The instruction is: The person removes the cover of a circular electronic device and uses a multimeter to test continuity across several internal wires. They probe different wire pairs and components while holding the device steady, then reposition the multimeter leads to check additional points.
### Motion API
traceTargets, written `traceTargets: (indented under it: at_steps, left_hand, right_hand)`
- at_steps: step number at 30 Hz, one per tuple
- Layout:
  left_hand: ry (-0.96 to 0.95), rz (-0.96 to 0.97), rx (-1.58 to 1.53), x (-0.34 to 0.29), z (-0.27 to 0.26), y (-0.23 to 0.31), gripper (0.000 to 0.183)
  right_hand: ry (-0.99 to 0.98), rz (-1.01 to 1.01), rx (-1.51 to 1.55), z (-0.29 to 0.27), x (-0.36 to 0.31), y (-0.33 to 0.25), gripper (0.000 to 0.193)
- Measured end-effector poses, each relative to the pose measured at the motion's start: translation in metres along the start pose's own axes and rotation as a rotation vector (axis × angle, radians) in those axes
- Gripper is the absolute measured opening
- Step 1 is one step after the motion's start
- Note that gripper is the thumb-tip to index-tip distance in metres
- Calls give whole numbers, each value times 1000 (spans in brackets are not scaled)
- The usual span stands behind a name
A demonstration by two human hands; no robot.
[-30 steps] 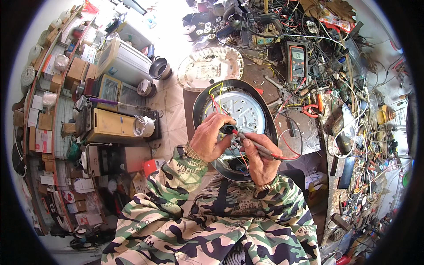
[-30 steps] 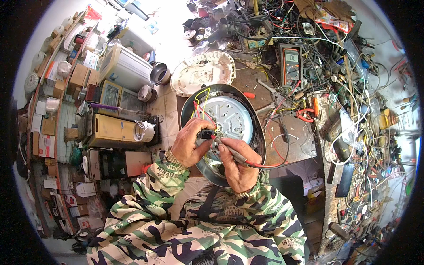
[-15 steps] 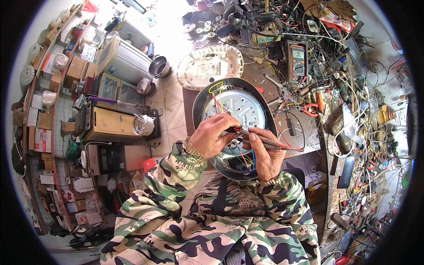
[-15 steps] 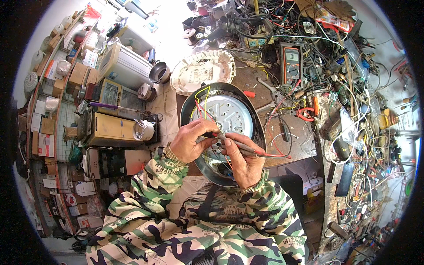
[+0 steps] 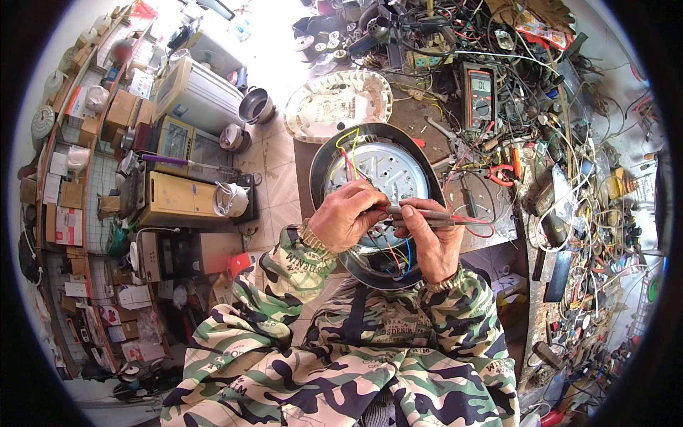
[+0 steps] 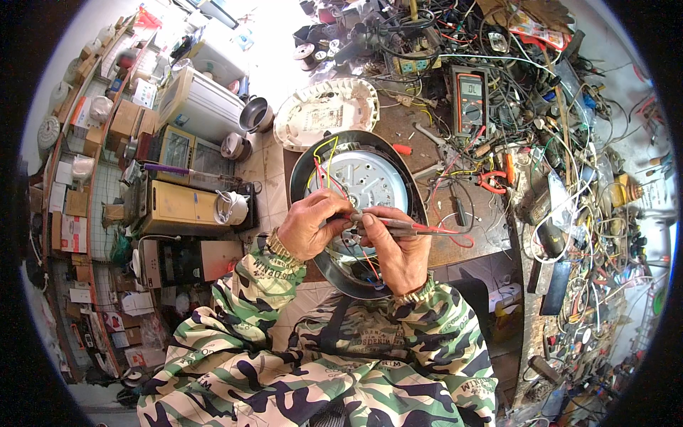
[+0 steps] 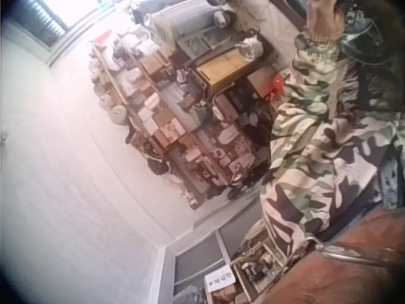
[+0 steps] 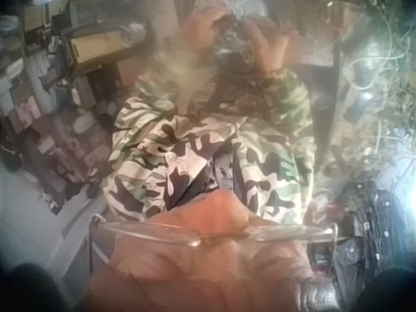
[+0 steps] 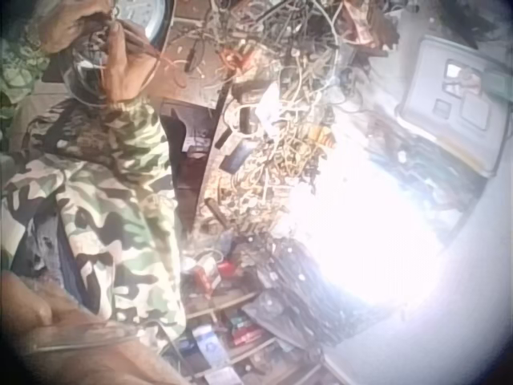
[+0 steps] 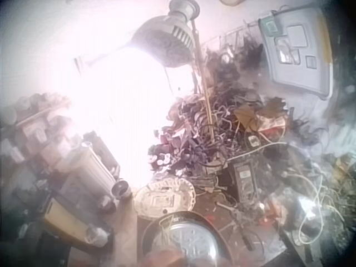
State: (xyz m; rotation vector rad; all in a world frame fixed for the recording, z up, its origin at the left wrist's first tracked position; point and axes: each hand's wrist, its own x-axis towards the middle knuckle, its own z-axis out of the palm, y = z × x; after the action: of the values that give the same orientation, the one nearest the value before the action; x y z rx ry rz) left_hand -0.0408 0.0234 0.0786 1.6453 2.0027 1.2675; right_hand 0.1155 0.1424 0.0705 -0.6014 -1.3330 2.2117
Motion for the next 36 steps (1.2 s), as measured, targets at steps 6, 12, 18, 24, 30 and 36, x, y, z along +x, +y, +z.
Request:
traceTargets:
  at_steps: [6,12,18,24,30,36]
  left_hand:
    - [31,86,-18,4,-2,-5,25]
    - [13,78,5,-1,0,-12,26]
    - [11,80,10,4,-1,-10,28]
    - [27,94,19,5,2,-11,27]
    - [-7,54,3,7,0,-9,27]
    - [-31,41,1,5,-1,-12,27]
  right_hand:
    - [19,-20,31,3,-6,7,24]
    - [-7,68,-15,-3,0,1,26]
    - [47,20,34,1,-7,9,27]
    - [70,-3,75,2,-12,16,28]
    - [79,0,56,1,-13,17,29]
    - [71,34,49,-1,-10,15,29]
